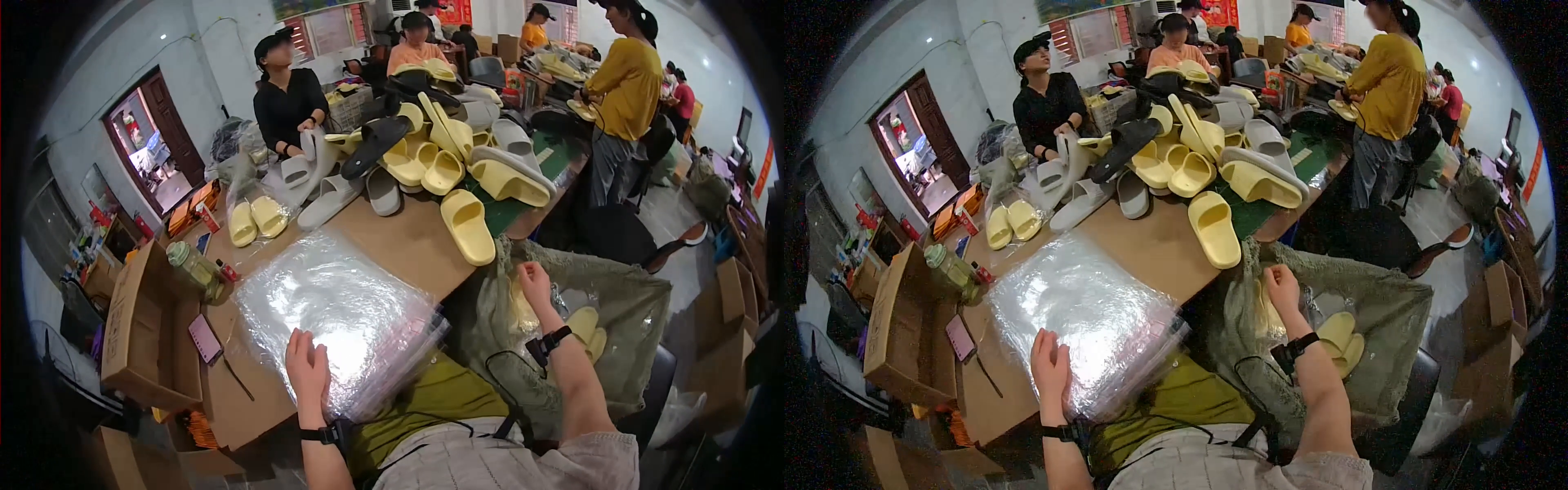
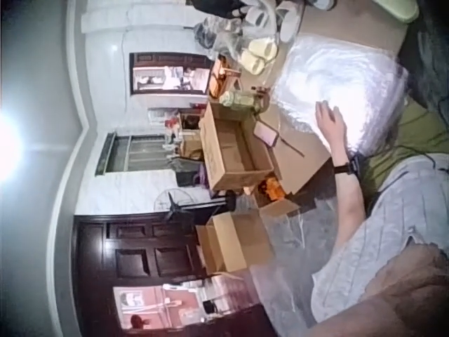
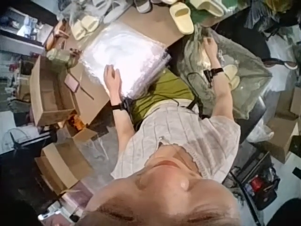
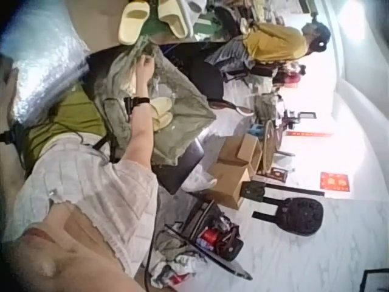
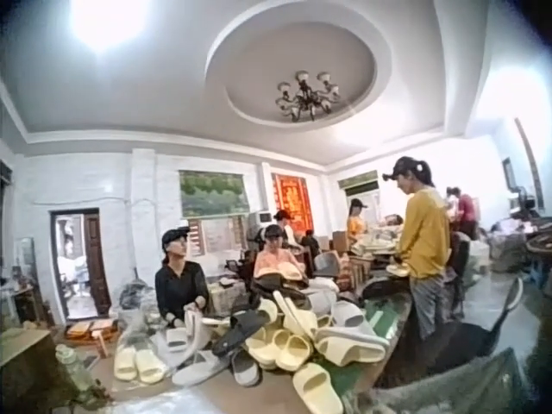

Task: Checking and sorting pairs of sandals by color and quality in a shoe manufacturing facility.

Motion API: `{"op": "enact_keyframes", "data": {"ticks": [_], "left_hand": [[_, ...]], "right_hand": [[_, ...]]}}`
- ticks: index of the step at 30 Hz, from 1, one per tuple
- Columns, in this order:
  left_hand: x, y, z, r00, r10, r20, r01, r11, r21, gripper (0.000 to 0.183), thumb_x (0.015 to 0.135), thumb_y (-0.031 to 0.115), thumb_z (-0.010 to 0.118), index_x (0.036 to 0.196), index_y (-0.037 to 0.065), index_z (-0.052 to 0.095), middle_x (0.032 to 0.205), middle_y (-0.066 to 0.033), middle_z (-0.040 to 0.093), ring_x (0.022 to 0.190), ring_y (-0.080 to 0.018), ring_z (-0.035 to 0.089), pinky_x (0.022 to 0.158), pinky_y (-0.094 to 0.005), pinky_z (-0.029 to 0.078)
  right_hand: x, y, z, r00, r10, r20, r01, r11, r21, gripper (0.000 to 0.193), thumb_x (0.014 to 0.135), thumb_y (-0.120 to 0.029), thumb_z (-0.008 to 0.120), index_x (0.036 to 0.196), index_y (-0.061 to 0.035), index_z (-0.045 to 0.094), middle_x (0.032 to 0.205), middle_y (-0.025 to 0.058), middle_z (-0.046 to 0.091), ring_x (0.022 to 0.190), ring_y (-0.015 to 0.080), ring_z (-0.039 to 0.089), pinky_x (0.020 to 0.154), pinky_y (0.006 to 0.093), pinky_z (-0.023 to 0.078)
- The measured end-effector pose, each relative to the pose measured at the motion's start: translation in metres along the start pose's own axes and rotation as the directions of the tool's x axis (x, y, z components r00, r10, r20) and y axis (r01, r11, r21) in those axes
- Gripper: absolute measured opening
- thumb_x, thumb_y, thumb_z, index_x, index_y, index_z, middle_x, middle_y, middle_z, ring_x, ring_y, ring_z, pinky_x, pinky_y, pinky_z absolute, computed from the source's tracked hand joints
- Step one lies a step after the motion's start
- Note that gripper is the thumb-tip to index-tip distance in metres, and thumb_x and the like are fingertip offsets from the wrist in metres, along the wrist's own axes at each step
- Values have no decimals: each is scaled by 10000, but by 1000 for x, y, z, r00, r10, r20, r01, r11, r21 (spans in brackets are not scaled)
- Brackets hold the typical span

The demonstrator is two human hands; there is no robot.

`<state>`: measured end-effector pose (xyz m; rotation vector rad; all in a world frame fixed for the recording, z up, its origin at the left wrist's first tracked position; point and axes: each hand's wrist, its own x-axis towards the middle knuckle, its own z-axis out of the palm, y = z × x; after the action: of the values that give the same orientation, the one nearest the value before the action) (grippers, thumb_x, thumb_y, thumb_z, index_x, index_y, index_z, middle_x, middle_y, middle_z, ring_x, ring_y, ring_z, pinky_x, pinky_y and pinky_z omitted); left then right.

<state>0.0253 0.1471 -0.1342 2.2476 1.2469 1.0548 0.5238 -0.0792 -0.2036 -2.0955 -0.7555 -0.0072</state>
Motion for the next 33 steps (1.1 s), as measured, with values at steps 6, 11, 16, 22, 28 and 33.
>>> {"op": "enact_keyframes", "data": {"ticks": [6, 11, 16, 22, 28, 33], "left_hand": [[-2, 4, -2, 1000, 1, -29, -1, 1000, 4, 388, 877, 219, 677, 1213, 24, 660, 1418, -266, 538, 1299, -424, 513, 1075, -455, 422], [-1, 5, 1, 1000, 29, -3, -29, 999, -25, 394, 885, 232, 683, 1209, 8, 669, 1412, -261, 544, 1300, -411, 515, 1083, -460, 417], [-4, 6, -1, 1000, 14, -24, -14, 1000, -25, 407, 883, 240, 681, 1213, 3, 663, 1403, -256, 551, 1299, -412, 509, 1082, -469, 414], [-2, 5, -3, 1000, 4, -18, -5, 998, -56, 425, 883, 237, 668, 1234, -3, 656, 1421, -257, 533, 1293, -421, 505, 1088, -481, 403], [0, 6, 2, 996, 50, -70, -49, 999, 16, 398, 869, 228, 671, 1173, -28, 679, 1362, -259, 577, 1246, -427, 536, 1056, -480, 431], [-1, 7, 1, 998, -56, -21, 55, 997, -57, 303, 806, 111, 671, 1080, -16, 691, 1133, -243, 651, 1048, -432, 606, 897, -484, 496]], "right_hand": [[26, -95, 18, 984, 128, 124, -126, 992, -24, 742, 929, -569, 611, 1398, -17, 449, 930, 144, 712, 872, 319, 692, 762, 417, 527], [30, -79, 56, 998, 69, -13, -64, 964, 258, 570, 928, -351, 646, 1367, -21, 491, 1064, 148, 685, 958, 292, 670, 848, 401, 512], [8, -114, 50, 999, 41, 24, -46, 709, 704, 399, 957, -198, 602, 1289, 16, 548, 1006, 57, 633, 827, 158, 588, 752, 292, 478], [-41, -216, 27, 985, -61, 162, -108, 514, 851, 351, 1021, -238, 519, 1316, -54, 563, 898, -35, 585, 626, 19, 453, 531, 205, 365], [-94, -280, 48, 897, -337, 286, -69, 532, 844, 405, 996, -233, 544, 1363, -62, 547, 839, -36, 598, 618, 54, 481, 560, 210, 386], [-117, -271, 82, 687, -479, 547, 174, 839, 516, 412, 981, -240, 573, 1351, -70, 515, 801, 93, 646, 701, 214, 626, 632, 383, 487]]}}
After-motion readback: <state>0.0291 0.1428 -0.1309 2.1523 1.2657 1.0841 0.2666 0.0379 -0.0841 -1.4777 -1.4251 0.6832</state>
